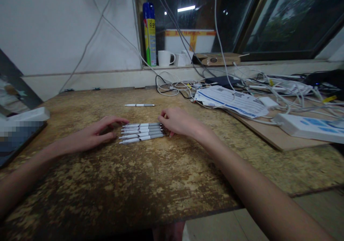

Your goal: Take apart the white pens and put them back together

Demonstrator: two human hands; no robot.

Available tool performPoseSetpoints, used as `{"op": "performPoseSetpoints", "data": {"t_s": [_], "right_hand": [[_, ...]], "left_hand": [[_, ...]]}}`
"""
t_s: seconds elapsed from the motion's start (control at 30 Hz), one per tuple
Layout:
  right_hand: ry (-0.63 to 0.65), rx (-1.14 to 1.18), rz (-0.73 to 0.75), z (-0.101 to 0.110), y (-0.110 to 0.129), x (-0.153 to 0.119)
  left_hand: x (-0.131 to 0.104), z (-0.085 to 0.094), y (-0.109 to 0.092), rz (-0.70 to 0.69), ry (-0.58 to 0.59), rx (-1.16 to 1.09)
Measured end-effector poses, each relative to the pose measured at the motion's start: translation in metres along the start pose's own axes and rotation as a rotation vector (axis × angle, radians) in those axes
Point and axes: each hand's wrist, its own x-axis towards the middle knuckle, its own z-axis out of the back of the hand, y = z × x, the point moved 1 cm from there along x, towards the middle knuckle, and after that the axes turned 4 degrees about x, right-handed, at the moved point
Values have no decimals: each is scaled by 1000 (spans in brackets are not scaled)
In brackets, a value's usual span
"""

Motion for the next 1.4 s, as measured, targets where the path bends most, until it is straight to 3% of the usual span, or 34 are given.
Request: {"op": "performPoseSetpoints", "data": {"t_s": [0.23, 0.47, 0.63, 0.77, 0.9, 0.97, 1.17, 1.3, 1.4], "right_hand": [[-238, -306, 140, 8, 5, 34], [-263, -407, 237, -2, 19, 90], [-235, -447, 242, -13, 20, 106], [-284, -450, 266, -17, 22, 93], [-333, -407, 308, -16, 21, 62], [-348, -325, 388, -14, 20, 46], [-325, -150, 468, -10, 13, 13], [-207, -140, 428, -14, 13, 1], [-226, -164, 384, -17, 17, -3]], "left_hand": [[1, -1, -8, 27, -13, 18], [1, -2, -11, -65, -38, 27], [0, -2, -10, -83, -37, 13], [0, -3, -9, -59, -105, 24], [10, 1, -11, -120, -417, 236], [19, 4, -16, -133, -486, 372], [41, -3, -37, -88, -394, 648], [35, -13, -44, -111, -377, 669], [30, -15, -46, -84, -341, 652]]}}
